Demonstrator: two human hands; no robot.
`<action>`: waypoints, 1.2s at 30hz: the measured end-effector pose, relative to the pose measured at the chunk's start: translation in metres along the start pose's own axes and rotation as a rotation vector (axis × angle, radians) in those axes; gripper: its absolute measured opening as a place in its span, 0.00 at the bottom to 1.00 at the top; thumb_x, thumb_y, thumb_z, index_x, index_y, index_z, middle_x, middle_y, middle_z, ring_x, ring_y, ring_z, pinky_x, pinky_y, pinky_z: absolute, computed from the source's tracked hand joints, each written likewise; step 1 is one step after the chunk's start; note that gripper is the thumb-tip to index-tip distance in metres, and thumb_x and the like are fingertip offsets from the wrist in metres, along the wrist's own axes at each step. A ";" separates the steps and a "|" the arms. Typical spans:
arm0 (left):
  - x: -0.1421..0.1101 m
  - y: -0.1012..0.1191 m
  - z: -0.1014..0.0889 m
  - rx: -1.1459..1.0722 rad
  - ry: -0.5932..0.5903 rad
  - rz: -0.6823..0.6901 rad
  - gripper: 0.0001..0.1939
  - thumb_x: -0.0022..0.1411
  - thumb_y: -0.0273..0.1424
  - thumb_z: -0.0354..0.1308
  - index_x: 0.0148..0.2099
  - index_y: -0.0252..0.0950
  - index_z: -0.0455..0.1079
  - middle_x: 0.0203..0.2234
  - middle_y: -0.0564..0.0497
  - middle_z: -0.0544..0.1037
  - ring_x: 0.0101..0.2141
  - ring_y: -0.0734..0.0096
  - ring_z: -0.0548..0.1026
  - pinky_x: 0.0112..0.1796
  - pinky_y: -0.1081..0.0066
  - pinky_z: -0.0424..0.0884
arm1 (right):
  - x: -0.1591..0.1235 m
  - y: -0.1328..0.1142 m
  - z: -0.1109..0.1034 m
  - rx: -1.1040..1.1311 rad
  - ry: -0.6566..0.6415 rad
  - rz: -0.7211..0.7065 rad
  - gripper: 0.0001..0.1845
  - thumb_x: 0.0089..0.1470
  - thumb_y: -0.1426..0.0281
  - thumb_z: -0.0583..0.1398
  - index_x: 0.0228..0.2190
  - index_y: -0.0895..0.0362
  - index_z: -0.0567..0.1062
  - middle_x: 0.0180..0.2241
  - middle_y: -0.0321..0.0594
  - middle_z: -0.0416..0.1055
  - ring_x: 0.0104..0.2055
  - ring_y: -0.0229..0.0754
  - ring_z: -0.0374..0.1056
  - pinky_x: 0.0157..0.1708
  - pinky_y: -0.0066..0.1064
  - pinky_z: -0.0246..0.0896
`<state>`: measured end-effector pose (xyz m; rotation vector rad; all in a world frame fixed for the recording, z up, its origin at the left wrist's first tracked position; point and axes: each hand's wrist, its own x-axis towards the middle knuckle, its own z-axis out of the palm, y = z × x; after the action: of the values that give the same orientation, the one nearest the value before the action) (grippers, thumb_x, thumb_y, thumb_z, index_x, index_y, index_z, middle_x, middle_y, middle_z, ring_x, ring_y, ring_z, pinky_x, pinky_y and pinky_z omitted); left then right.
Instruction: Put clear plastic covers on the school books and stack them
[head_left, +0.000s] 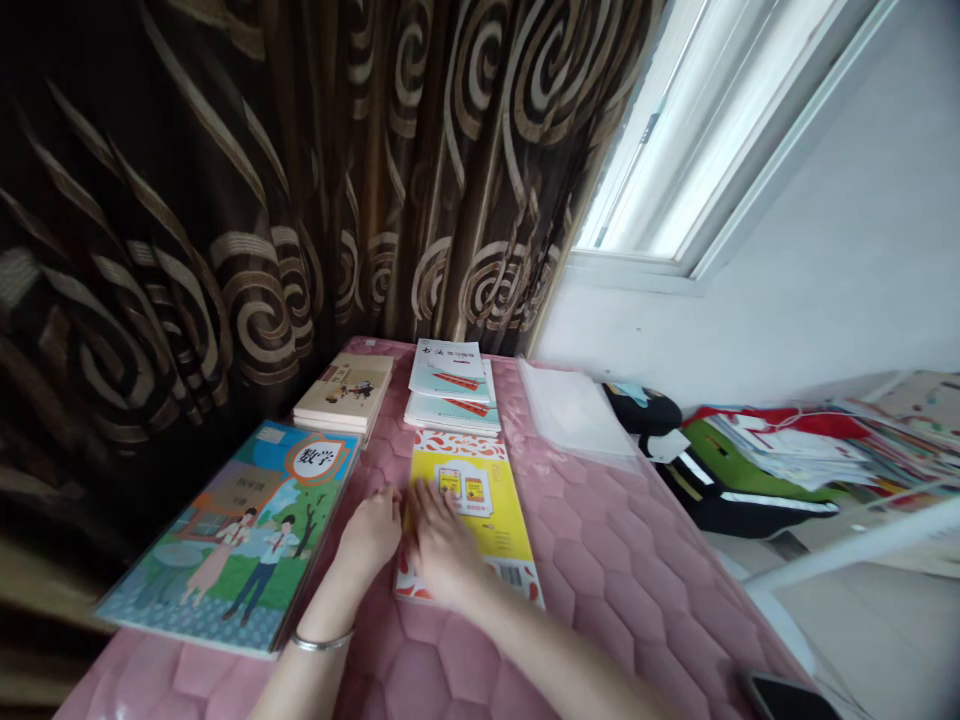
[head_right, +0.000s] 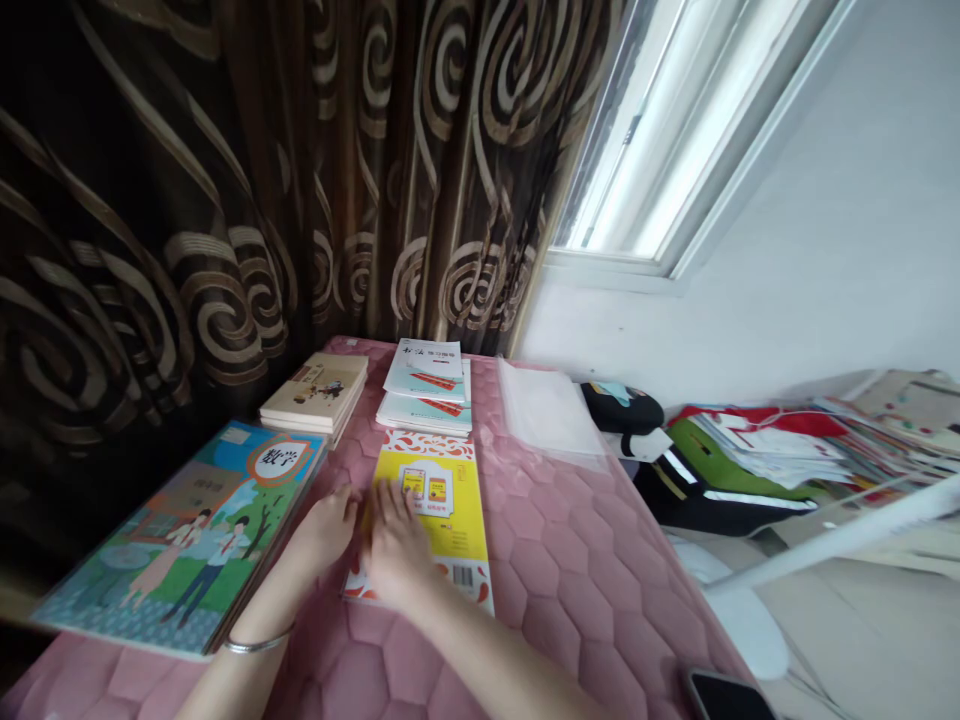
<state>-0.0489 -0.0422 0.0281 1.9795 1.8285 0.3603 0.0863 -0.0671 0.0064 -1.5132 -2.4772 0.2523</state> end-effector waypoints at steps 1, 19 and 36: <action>0.000 0.005 0.005 0.015 0.042 0.018 0.19 0.67 0.24 0.38 0.51 0.30 0.69 0.47 0.37 0.77 0.47 0.62 0.75 0.45 0.66 0.67 | -0.018 -0.008 0.003 0.019 0.048 -0.038 0.32 0.65 0.63 0.48 0.64 0.66 0.54 0.67 0.52 0.45 0.70 0.52 0.37 0.68 0.48 0.34; -0.005 0.020 0.046 0.423 0.250 0.160 0.23 0.70 0.29 0.39 0.64 0.32 0.61 0.58 0.36 0.69 0.54 0.51 0.69 0.49 0.53 0.68 | -0.029 0.067 -0.021 0.030 -0.046 -0.026 0.33 0.67 0.58 0.43 0.65 0.65 0.51 0.68 0.47 0.37 0.71 0.47 0.32 0.68 0.45 0.33; -0.001 0.020 0.053 0.370 0.339 0.181 0.22 0.67 0.26 0.43 0.61 0.31 0.64 0.53 0.35 0.71 0.49 0.54 0.70 0.47 0.57 0.70 | -0.030 0.058 -0.007 0.001 0.006 0.157 0.43 0.63 0.50 0.45 0.65 0.71 0.50 0.68 0.55 0.33 0.70 0.54 0.26 0.68 0.47 0.30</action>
<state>-0.0069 -0.0506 -0.0091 2.4730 2.0425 0.4639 0.1509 -0.0675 -0.0051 -1.7082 -2.3555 0.2749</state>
